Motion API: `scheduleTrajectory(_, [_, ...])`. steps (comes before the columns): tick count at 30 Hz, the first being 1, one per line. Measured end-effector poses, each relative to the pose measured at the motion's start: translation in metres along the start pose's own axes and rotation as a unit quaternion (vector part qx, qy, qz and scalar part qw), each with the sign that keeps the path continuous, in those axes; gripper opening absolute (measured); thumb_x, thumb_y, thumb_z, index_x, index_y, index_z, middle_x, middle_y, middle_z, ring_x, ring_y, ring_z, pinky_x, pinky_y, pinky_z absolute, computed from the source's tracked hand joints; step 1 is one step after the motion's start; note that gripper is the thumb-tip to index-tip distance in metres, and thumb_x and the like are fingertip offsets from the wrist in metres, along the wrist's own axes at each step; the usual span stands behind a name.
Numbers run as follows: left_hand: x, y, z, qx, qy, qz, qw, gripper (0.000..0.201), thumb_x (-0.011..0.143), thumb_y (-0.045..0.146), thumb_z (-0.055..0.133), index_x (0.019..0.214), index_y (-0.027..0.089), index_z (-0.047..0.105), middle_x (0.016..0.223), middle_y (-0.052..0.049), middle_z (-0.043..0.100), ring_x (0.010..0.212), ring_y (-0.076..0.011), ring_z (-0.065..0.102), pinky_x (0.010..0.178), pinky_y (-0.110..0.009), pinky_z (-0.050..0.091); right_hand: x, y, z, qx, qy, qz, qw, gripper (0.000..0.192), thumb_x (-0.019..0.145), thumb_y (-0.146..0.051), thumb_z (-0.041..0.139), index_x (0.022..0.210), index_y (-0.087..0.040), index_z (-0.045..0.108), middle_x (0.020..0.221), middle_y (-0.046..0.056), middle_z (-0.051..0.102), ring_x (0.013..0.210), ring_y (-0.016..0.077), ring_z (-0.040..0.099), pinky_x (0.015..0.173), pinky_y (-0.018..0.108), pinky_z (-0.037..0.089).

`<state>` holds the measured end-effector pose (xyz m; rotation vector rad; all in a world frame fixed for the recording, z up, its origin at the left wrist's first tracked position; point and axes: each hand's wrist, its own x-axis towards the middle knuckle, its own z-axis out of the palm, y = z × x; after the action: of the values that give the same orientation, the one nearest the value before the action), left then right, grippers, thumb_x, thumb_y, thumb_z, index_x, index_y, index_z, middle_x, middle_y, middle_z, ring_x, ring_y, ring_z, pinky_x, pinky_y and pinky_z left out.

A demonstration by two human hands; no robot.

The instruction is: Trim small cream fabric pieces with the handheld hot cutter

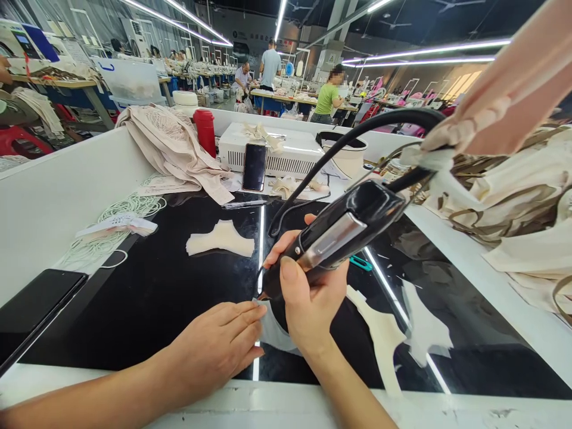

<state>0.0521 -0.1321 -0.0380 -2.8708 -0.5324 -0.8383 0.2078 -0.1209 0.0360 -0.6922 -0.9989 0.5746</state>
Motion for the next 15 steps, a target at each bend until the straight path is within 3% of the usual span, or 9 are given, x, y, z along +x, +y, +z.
scheduleTrajectory(9, [-0.001,0.000,0.001,0.000,-0.002,0.003,1.000,0.029,0.107,0.034,0.046,0.102,0.012,0.064,0.117,-0.009,0.073,0.113,-0.0213,0.067,0.088,-0.033,0.055,0.000,0.004,0.002,-0.015,-0.007,0.011,1.000,0.039,0.088,-0.033,0.072,0.122,-0.029,0.054,0.086,-0.004,0.064,0.064,0.0133,0.063,0.060,0.031,0.056])
scheduleTrajectory(15, [0.000,-0.001,-0.004,-0.009,-0.025,0.005,1.000,0.026,0.106,0.034,0.049,0.103,0.012,0.063,0.120,-0.011,0.071,0.113,-0.0223,0.067,0.084,-0.034,0.056,0.003,-0.014,-0.010,-0.034,0.018,-0.012,0.999,0.037,0.084,-0.035,0.076,0.117,-0.027,0.060,0.081,-0.003,0.065,0.061,0.0139,0.062,0.057,0.031,0.055])
